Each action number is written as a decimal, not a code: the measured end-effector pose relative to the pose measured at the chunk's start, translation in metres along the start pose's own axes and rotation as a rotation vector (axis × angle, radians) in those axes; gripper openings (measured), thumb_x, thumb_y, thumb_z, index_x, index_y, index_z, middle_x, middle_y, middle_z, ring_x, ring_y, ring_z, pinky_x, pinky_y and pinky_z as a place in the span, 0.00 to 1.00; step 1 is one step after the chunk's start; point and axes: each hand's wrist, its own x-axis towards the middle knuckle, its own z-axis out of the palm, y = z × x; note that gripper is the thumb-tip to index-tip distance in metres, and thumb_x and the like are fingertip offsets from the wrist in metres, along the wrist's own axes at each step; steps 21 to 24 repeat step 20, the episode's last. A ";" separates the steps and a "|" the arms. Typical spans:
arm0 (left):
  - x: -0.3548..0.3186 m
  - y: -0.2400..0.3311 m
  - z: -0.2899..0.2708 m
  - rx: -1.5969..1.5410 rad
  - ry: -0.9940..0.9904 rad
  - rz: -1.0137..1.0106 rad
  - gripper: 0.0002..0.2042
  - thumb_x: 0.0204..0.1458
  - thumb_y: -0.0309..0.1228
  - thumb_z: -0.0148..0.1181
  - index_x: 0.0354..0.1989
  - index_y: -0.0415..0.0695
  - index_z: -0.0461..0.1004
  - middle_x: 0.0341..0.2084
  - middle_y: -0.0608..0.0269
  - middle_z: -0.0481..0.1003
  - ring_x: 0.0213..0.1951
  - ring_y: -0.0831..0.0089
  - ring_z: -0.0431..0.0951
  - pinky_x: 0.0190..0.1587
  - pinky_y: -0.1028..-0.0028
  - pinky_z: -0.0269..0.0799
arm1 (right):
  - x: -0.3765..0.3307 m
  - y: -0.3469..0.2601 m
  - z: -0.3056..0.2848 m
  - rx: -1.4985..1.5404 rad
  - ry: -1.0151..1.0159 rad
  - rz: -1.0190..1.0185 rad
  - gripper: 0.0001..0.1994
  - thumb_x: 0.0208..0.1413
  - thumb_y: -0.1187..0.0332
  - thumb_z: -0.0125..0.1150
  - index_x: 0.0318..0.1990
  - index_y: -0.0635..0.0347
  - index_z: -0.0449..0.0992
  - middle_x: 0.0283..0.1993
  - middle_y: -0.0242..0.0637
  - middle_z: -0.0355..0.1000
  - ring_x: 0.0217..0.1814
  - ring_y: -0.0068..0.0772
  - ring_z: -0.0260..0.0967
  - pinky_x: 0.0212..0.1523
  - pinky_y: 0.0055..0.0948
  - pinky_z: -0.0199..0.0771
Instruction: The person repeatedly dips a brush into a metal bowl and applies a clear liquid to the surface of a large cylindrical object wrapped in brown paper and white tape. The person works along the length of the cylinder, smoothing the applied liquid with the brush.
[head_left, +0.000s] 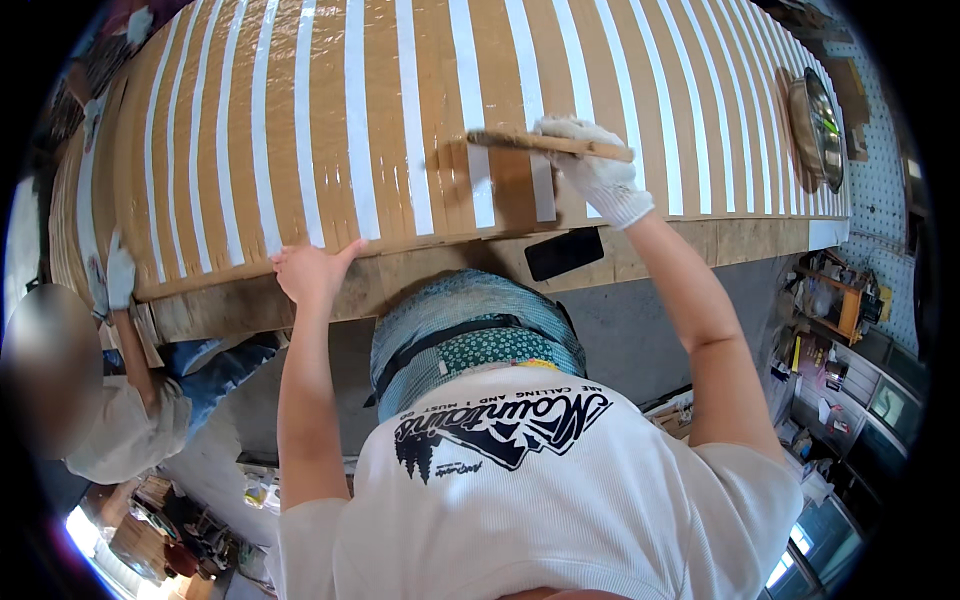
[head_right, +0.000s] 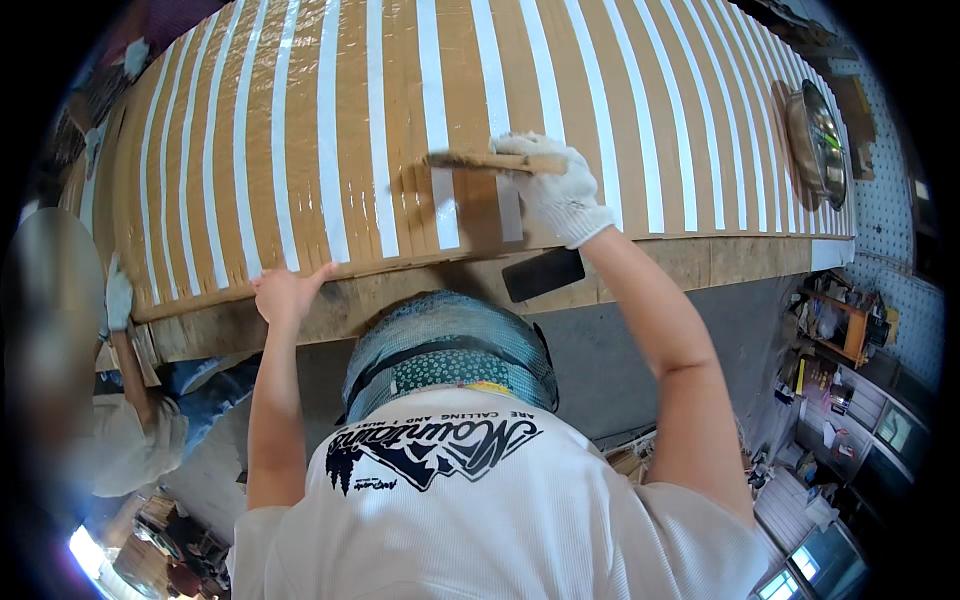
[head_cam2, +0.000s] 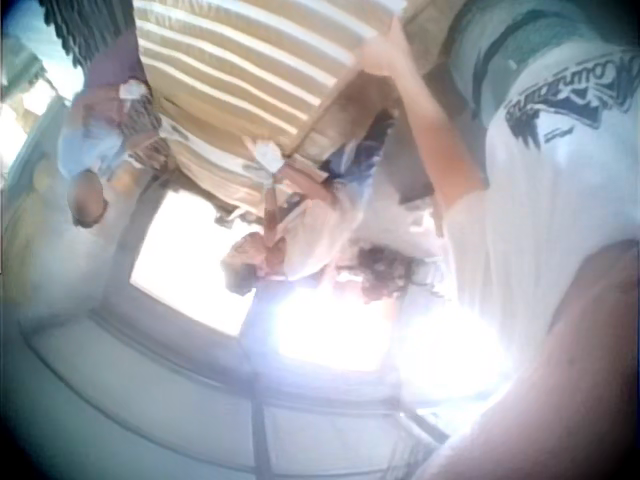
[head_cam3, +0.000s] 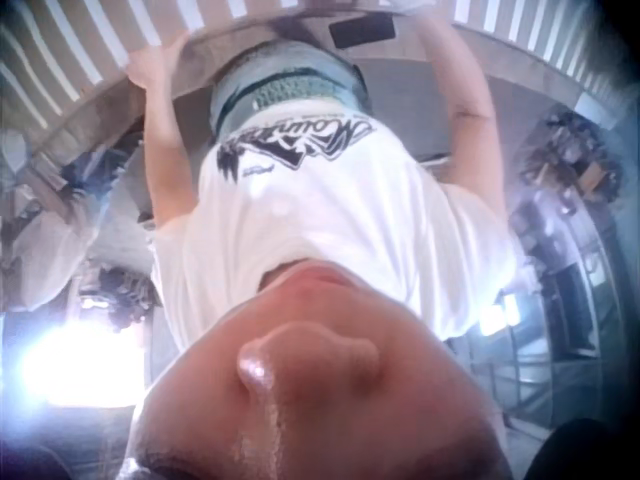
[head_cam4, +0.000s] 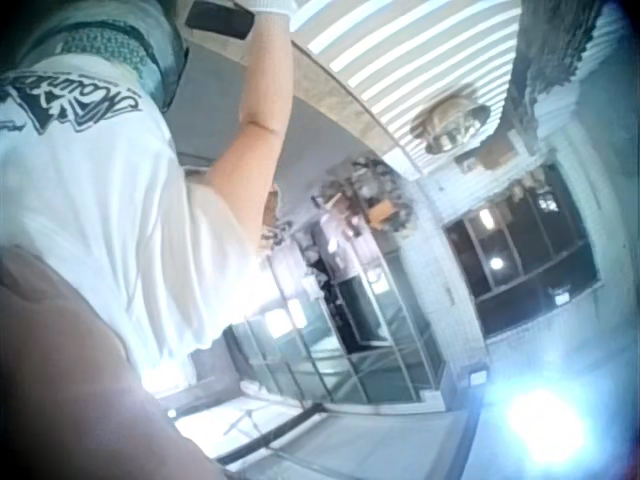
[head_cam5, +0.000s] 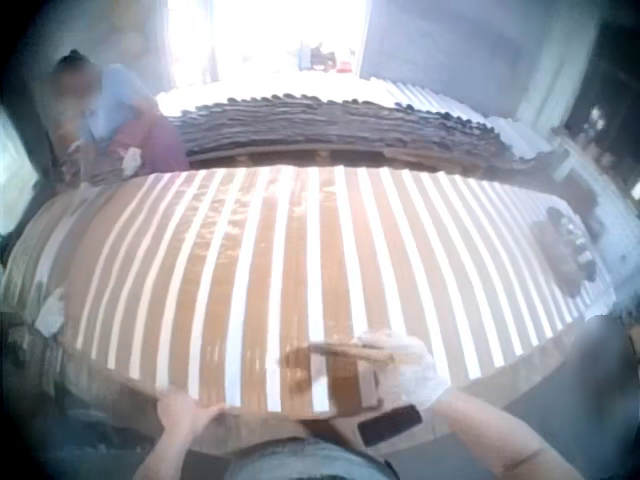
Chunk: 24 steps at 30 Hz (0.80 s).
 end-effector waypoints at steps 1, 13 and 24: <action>0.000 0.000 0.000 0.004 -0.008 0.002 0.64 0.31 0.77 0.58 0.53 0.14 0.63 0.57 0.22 0.62 0.60 0.39 0.65 0.61 0.57 0.64 | -0.001 -0.006 0.001 0.075 0.193 -0.083 0.14 0.53 0.67 0.60 0.48 0.48 0.77 0.42 0.35 0.77 0.50 0.37 0.74 0.48 0.36 0.73; 0.006 -0.038 0.021 -0.017 0.068 0.115 0.59 0.37 0.59 0.70 0.64 0.19 0.50 0.60 0.21 0.58 0.61 0.41 0.65 0.58 0.60 0.68 | -0.015 -0.060 0.016 0.088 0.034 -0.047 0.11 0.53 0.68 0.61 0.43 0.53 0.80 0.41 0.38 0.78 0.43 0.43 0.76 0.46 0.33 0.75; 0.022 -0.049 0.012 -0.139 -0.106 0.114 0.46 0.48 0.48 0.64 0.66 0.24 0.52 0.63 0.27 0.57 0.61 0.44 0.66 0.56 0.60 0.71 | 0.033 -0.125 0.081 -0.305 0.085 -0.167 0.12 0.54 0.62 0.64 0.46 0.47 0.78 0.47 0.31 0.76 0.52 0.30 0.73 0.51 0.35 0.71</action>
